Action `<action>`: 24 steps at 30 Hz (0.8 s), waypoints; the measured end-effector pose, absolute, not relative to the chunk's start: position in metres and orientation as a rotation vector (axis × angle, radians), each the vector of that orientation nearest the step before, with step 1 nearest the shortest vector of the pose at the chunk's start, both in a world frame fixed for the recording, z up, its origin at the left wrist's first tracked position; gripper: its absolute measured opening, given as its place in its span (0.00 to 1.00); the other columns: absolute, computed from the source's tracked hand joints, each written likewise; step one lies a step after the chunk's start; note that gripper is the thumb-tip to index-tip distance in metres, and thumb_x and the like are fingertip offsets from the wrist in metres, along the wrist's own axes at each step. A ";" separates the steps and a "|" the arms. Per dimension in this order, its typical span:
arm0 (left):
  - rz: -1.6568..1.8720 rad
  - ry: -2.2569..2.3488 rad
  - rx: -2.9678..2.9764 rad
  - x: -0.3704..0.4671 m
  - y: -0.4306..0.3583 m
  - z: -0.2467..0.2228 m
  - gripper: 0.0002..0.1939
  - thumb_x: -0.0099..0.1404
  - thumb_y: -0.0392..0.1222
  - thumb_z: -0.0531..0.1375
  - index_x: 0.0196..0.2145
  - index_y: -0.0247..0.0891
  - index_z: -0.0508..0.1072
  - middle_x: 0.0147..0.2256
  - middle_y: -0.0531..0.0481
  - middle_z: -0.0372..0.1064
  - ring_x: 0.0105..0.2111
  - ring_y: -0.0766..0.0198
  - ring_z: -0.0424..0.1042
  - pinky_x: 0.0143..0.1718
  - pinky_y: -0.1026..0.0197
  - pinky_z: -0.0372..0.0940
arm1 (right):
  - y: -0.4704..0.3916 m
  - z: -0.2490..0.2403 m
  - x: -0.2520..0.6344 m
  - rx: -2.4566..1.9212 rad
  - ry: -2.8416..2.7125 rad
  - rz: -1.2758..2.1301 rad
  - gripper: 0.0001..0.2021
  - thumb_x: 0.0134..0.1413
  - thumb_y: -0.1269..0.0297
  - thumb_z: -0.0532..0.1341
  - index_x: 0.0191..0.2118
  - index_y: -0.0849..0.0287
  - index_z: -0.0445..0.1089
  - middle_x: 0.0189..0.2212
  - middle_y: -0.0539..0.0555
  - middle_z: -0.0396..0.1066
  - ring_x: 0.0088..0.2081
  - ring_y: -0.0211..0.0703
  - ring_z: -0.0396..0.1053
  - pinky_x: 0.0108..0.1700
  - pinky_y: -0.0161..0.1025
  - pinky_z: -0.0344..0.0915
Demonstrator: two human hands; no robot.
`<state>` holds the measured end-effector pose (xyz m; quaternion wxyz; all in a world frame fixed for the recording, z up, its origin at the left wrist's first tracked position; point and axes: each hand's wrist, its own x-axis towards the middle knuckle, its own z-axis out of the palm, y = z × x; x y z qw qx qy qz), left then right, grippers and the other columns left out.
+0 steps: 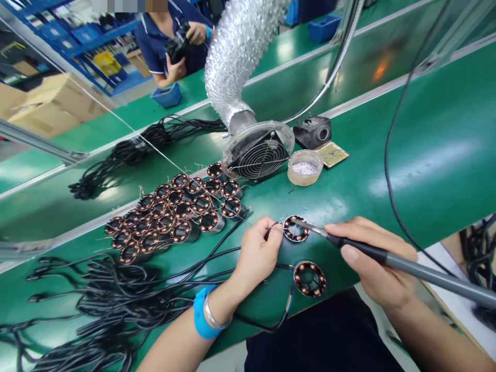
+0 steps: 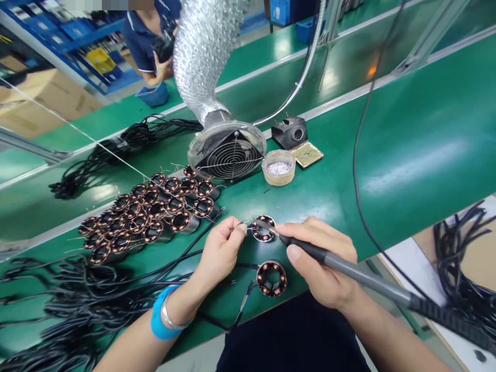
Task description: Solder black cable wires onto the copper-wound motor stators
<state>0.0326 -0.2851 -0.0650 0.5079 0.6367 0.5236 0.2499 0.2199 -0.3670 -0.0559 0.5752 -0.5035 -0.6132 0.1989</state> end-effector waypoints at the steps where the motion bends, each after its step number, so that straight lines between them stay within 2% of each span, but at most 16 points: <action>1: 0.601 1.263 1.542 0.033 -0.285 -0.065 0.16 0.66 0.47 0.53 0.23 0.40 0.59 0.20 0.59 0.51 0.23 0.68 0.52 0.26 0.64 0.49 | -0.368 -0.057 0.220 -1.189 -1.396 0.481 0.13 0.58 0.70 0.60 0.48 0.52 0.76 0.30 0.50 0.72 0.28 0.37 0.66 0.28 0.36 0.64; 5: 0.598 1.272 1.563 0.033 -0.285 -0.065 0.16 0.66 0.47 0.53 0.22 0.40 0.58 0.19 0.59 0.51 0.22 0.68 0.52 0.26 0.63 0.49 | -0.368 -0.066 0.220 -1.229 -1.322 0.527 0.11 0.57 0.70 0.61 0.43 0.52 0.77 0.28 0.49 0.73 0.27 0.38 0.65 0.28 0.36 0.63; 10: 0.601 1.274 1.583 0.032 -0.287 -0.065 0.16 0.67 0.47 0.53 0.23 0.40 0.59 0.19 0.59 0.51 0.22 0.68 0.53 0.26 0.63 0.49 | -0.365 -0.072 0.218 -1.215 -1.322 0.535 0.11 0.56 0.70 0.61 0.43 0.53 0.77 0.30 0.50 0.74 0.27 0.39 0.66 0.27 0.37 0.62; 16: 0.593 1.294 1.616 0.033 -0.287 -0.065 0.16 0.66 0.47 0.53 0.23 0.40 0.59 0.19 0.59 0.52 0.22 0.68 0.54 0.26 0.64 0.49 | -0.364 -0.067 0.217 -1.204 -1.358 0.523 0.10 0.55 0.71 0.61 0.42 0.55 0.77 0.26 0.50 0.72 0.24 0.38 0.65 0.25 0.36 0.61; 24: 0.595 1.286 1.644 0.034 -0.288 -0.062 0.16 0.66 0.46 0.53 0.22 0.40 0.59 0.19 0.59 0.51 0.22 0.68 0.53 0.25 0.64 0.49 | -0.364 -0.051 0.206 -1.119 -1.533 0.351 0.13 0.52 0.75 0.59 0.42 0.58 0.76 0.27 0.52 0.74 0.22 0.37 0.66 0.23 0.36 0.65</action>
